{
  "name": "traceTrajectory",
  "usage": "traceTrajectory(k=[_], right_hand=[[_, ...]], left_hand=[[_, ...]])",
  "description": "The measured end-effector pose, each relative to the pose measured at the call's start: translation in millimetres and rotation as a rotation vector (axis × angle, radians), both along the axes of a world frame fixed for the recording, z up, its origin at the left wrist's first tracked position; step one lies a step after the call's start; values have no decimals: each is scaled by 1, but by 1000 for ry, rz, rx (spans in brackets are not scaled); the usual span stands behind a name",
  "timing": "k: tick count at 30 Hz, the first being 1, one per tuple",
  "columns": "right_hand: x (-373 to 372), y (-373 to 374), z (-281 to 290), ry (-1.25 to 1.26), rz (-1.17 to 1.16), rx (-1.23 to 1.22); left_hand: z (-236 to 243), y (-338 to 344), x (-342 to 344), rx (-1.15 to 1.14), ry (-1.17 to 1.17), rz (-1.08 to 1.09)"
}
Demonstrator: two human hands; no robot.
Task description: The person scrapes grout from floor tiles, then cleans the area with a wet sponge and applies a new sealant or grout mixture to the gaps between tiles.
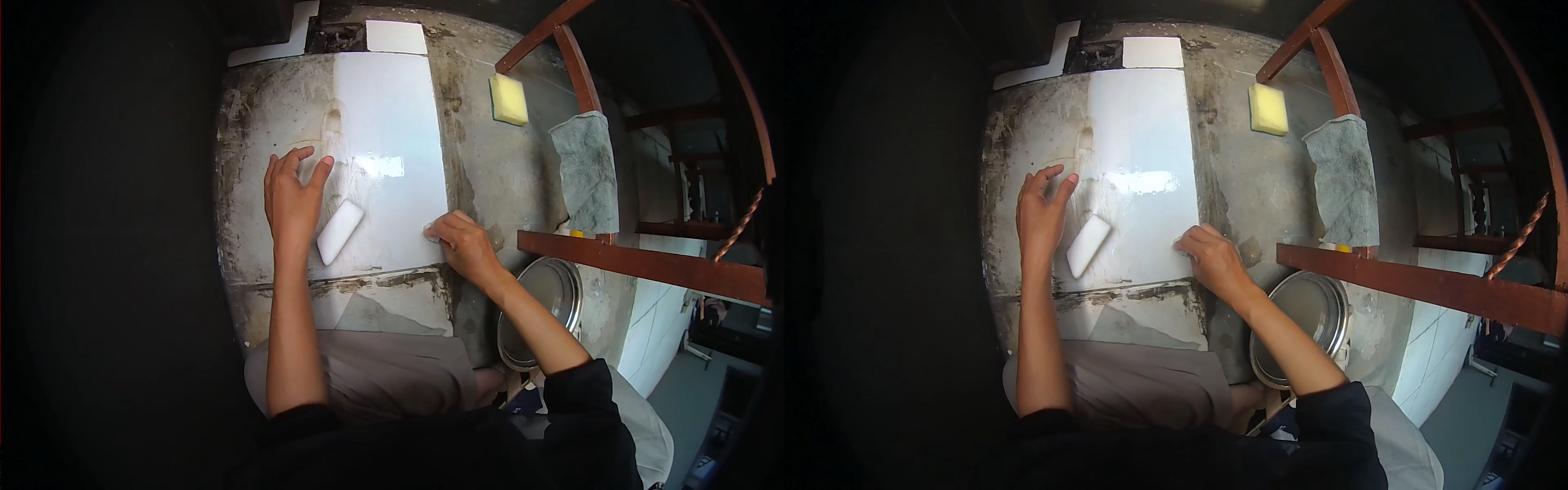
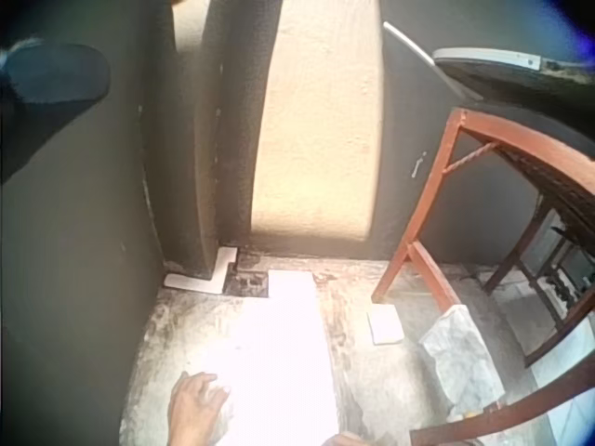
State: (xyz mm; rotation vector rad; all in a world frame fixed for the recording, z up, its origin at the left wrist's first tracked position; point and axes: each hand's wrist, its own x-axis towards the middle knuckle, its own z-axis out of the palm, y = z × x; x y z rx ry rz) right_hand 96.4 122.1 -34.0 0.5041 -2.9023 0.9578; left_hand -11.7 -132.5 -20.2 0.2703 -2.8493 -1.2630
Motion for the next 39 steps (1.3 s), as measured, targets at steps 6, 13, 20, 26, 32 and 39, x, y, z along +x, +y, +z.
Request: traceTrajectory(k=[6,13,20,26,32,39], right_hand=[[45,-12,7,-46,-140,-8],[53,-53,1,-138,-459,-21],[47,-93,-12,21,-424,-49],[41,-132,-11,35,-346,-99],[36,-125,6,-341,-511,-406],[22,-78,4,-206,-648,-183]], left_hand=[[6,1,0,20,-3,-1],[10,6,3,48,16,-2],[7,5,1,33,14,-12],[10,9,2,55,12,-8],[7,1,1,49,4,-3],[12,5,2,71,12,10]])
